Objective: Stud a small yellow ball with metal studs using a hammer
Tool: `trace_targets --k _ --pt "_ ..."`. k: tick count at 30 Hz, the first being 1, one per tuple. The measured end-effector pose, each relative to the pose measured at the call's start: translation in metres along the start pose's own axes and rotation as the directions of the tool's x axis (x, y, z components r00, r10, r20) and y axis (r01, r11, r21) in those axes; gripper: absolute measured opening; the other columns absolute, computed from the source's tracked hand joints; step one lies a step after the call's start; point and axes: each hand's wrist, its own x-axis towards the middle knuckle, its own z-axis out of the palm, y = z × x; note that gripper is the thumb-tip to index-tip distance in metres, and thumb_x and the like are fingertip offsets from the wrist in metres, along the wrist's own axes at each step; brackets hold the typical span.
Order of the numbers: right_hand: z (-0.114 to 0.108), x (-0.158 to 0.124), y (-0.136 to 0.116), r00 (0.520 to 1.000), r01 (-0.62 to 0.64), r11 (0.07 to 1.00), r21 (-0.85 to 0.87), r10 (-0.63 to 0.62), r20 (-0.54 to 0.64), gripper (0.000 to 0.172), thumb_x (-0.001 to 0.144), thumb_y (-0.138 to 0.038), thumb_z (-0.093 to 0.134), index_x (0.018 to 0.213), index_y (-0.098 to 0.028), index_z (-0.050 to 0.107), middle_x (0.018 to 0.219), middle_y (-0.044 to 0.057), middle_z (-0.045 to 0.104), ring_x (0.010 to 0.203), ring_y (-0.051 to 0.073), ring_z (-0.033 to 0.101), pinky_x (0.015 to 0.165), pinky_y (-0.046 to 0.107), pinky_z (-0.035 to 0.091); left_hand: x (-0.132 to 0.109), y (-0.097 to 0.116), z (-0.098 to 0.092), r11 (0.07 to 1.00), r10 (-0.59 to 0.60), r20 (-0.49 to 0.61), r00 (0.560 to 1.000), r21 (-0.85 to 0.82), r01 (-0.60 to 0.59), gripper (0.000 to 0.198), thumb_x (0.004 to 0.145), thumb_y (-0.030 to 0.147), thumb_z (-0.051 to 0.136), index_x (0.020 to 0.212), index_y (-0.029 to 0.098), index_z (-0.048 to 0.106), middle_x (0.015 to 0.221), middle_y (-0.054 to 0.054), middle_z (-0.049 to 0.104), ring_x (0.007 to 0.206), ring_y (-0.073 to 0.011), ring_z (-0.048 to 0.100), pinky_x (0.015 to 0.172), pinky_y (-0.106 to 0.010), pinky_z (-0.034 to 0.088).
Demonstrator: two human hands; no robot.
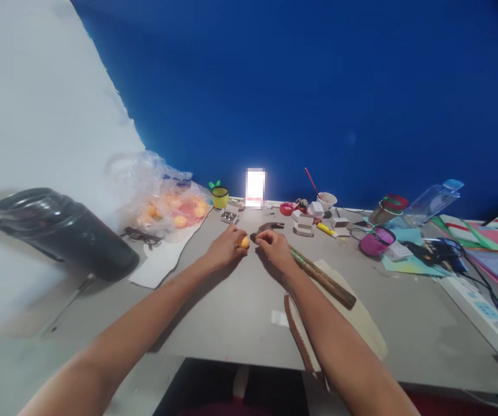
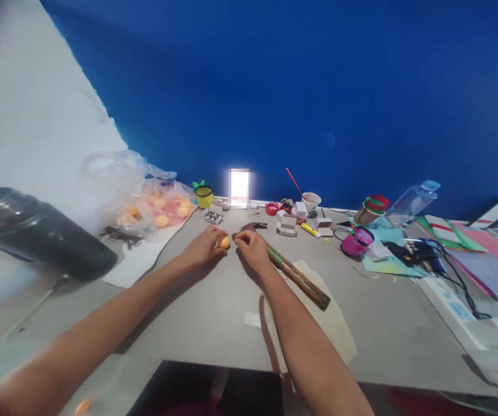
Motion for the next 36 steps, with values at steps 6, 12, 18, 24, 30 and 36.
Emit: trace_targets --k 6,12,18,24,30,36 --pt "-0.004 0.003 0.005 0.997 -0.076 0.988 0.134 0.074 0.018 0.016 0.073 -0.034 0.067 0.077 -0.019 0.071 0.068 0.001 0.068 0.063 0.015 0.058 0.06 0.027 0.046 -0.005 -0.002 -0.001 0.758 -0.149 0.175 0.973 -0.612 0.227 0.043 0.068 0.028 0.086 0.109 0.02 0.072 0.102 -0.008 0.072 0.084 -0.0224 0.068 0.074 -0.036 0.055" --pt "-0.002 0.001 0.003 0.978 -0.207 0.909 0.362 0.181 0.104 0.023 0.064 -0.038 0.076 0.075 -0.019 0.069 0.065 0.001 0.068 0.051 0.011 0.052 0.046 0.023 0.04 -0.011 -0.009 -0.008 0.365 -0.157 0.287 0.945 -0.872 0.326 0.056 0.06 0.02 0.094 0.112 0.017 0.073 0.111 -0.012 0.073 0.085 -0.0184 0.069 0.07 -0.029 0.053" --pt "-0.003 0.0 0.002 0.963 -0.269 0.878 0.396 0.24 0.12 0.031 0.061 -0.041 0.084 0.077 -0.018 0.07 0.072 0.003 0.072 0.052 0.01 0.054 0.045 0.021 0.041 -0.014 -0.016 0.0 0.328 -0.072 0.326 0.942 -0.885 0.332 0.056 0.066 0.023 0.092 0.118 0.019 0.072 0.101 -0.008 0.071 0.071 -0.0116 0.058 0.063 -0.027 0.045" --pt "-0.005 -0.001 0.0 0.955 -0.295 0.862 0.412 0.259 0.144 0.034 0.059 -0.041 0.087 0.077 -0.018 0.071 0.072 0.003 0.073 0.054 0.01 0.056 0.048 0.021 0.043 -0.017 -0.016 0.002 0.413 -0.087 0.319 0.944 -0.851 0.326 0.055 0.065 0.024 0.092 0.115 0.018 0.071 0.101 -0.006 0.07 0.071 -0.0095 0.058 0.063 -0.023 0.044" --pt "-0.005 -0.002 0.001 0.951 -0.308 0.858 0.41 0.275 0.137 0.034 0.058 -0.041 0.088 0.077 -0.018 0.071 0.073 0.003 0.073 0.054 0.01 0.056 0.046 0.02 0.041 -0.017 -0.017 0.008 0.557 -0.103 0.235 0.967 -0.791 0.252 0.057 0.071 0.036 0.089 0.12 0.021 0.063 0.108 -0.005 0.071 0.067 -0.008 0.059 0.065 -0.024 0.047" --pt "-0.007 -0.001 0.002 0.95 -0.312 0.855 0.414 0.274 0.149 0.035 0.056 -0.039 0.089 0.077 -0.018 0.071 0.072 0.003 0.073 0.054 0.01 0.056 0.046 0.02 0.04 -0.017 -0.014 0.005 0.588 -0.1 0.214 0.972 -0.775 0.231 0.056 0.068 0.035 0.088 0.117 0.021 0.065 0.112 -0.006 0.07 0.065 -0.0065 0.057 0.061 -0.022 0.045"
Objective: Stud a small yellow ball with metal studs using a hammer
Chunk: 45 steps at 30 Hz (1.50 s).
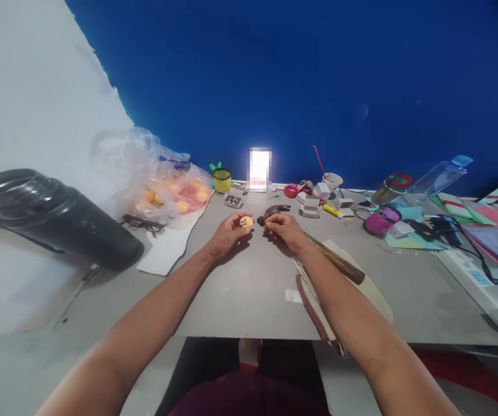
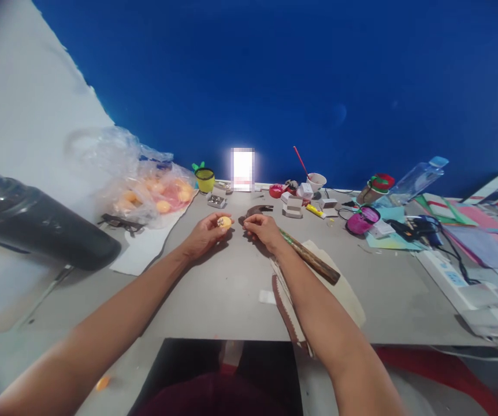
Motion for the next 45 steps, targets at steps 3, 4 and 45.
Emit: trace_targets --k 3,4,45 --pt "0.0 -0.001 -0.001 1.0 0.009 1.0 -0.012 -0.009 0.009 0.034 0.057 -0.039 0.088 0.076 -0.018 0.071 0.072 0.004 0.073 0.055 0.01 0.055 0.047 0.02 0.04 -0.002 0.004 0.002 0.997 -0.013 -0.026 1.0 0.082 0.015 0.054 0.07 0.035 0.085 0.118 0.02 0.066 0.107 -0.005 0.072 0.064 -0.0075 0.056 0.062 -0.024 0.047" --pt "0.0 -0.001 -0.001 1.0 0.009 1.0 -0.013 -0.009 0.011 0.033 0.058 -0.039 0.088 0.076 -0.017 0.071 0.072 0.004 0.073 0.054 0.01 0.055 0.047 0.02 0.04 -0.003 0.005 0.003 0.994 -0.008 -0.03 1.0 0.108 0.011 0.053 0.071 0.035 0.084 0.118 0.02 0.067 0.105 -0.005 0.072 0.065 -0.0081 0.056 0.063 -0.025 0.048" --pt "0.026 -0.015 -0.001 0.969 -0.16 0.967 0.197 0.116 0.217 0.044 0.052 -0.04 0.098 0.075 -0.015 0.07 0.068 0.0 0.067 0.053 0.006 0.053 0.044 0.015 0.041 -0.011 0.005 0.014 0.881 0.083 0.098 0.992 0.459 -0.119 0.032 0.078 0.036 0.073 0.095 0.02 0.05 0.077 0.004 0.06 0.062 -0.0101 0.055 0.057 -0.022 0.043"
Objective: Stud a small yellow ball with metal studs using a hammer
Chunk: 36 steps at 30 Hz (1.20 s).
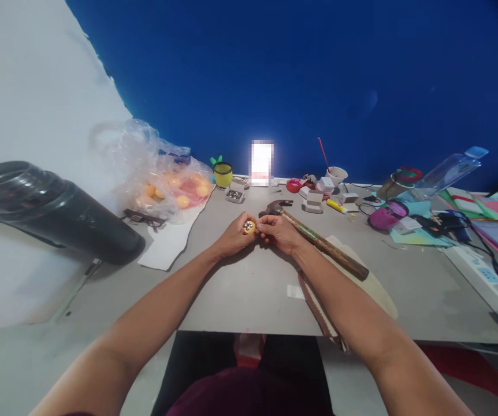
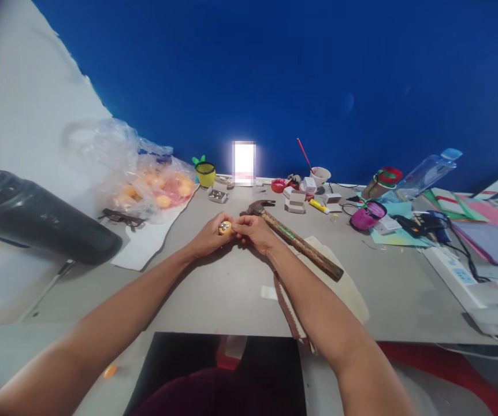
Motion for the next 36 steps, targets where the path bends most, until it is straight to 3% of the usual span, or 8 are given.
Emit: trace_targets --k 19,36 --pt "-0.0031 0.0044 0.0045 1.0 -0.009 0.999 -0.035 0.009 -0.011 0.038 0.054 -0.036 0.095 0.073 -0.015 0.07 0.062 0.0 0.066 0.051 0.007 0.052 0.043 0.016 0.041 0.0 -0.0053 0.0008 0.996 0.011 0.0 1.0 0.09 -0.011 0.027 0.08 0.033 0.067 0.097 0.02 0.05 0.074 0.005 0.056 0.062 -0.0102 0.049 0.058 -0.022 0.04" --pt "0.0058 0.0001 0.0034 0.99 0.112 0.985 -0.129 -0.121 -0.065 0.033 0.056 -0.036 0.091 0.072 -0.016 0.069 0.062 -0.001 0.065 0.048 0.006 0.049 0.042 0.017 0.038 -0.0002 -0.0038 0.0006 0.996 0.008 -0.017 1.0 0.085 -0.007 0.027 0.076 0.031 0.065 0.095 0.02 0.049 0.076 0.006 0.054 0.064 -0.01 0.047 0.057 -0.022 0.038"
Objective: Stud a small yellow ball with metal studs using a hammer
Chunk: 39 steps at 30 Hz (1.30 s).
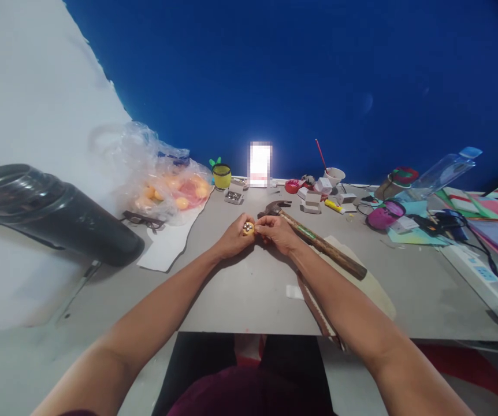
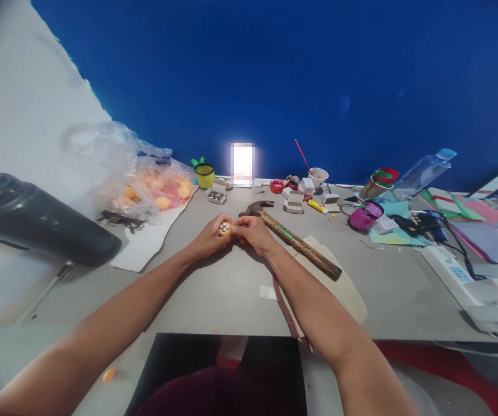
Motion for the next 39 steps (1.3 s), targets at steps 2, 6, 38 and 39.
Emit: trace_targets --k 2,6,38,39 --pt "0.001 -0.001 -0.002 1.0 0.006 1.0 -0.01 -0.006 -0.001 0.033 0.056 -0.036 0.09 0.071 -0.015 0.069 0.063 -0.001 0.065 0.049 0.007 0.051 0.043 0.018 0.041 0.0 -0.001 0.0 1.0 -0.001 -0.003 1.0 0.005 0.001 0.026 0.076 0.031 0.064 0.094 0.02 0.05 0.076 0.005 0.054 0.063 -0.01 0.048 0.057 -0.022 0.038" --pt "0.005 -0.002 -0.004 1.0 -0.015 1.0 -0.017 0.015 0.003 0.035 0.056 -0.037 0.09 0.072 -0.016 0.067 0.065 -0.001 0.066 0.05 0.009 0.056 0.044 0.021 0.048 -0.001 0.0 0.001 1.0 -0.018 -0.028 0.999 0.016 0.018 0.026 0.076 0.031 0.065 0.094 0.02 0.05 0.076 0.005 0.055 0.063 -0.0106 0.049 0.056 -0.023 0.038" --pt "-0.019 -0.02 -0.045 0.881 -0.232 0.063 -0.971 -0.409 -0.238 0.033 0.1 -0.037 0.057 0.127 -0.02 0.059 0.098 0.011 0.076 0.089 0.029 0.072 0.076 0.035 0.044 0.016 -0.02 -0.02 0.995 -0.007 -0.399 0.917 -0.095 -0.033 0.043 0.067 0.03 0.075 0.106 0.017 0.064 0.081 0.001 0.066 0.068 -0.0147 0.06 0.062 -0.028 0.052" --pt "-0.014 -0.024 -0.047 0.87 -0.198 0.064 -0.978 -0.449 -0.205 0.032 0.101 -0.037 0.056 0.128 -0.02 0.059 0.101 0.012 0.076 0.091 0.029 0.071 0.076 0.034 0.043 0.017 -0.02 -0.021 0.995 0.0 -0.399 0.917 -0.092 -0.04 0.041 0.066 0.029 0.075 0.104 0.016 0.064 0.081 0.0 0.066 0.069 -0.0149 0.06 0.063 -0.028 0.051"
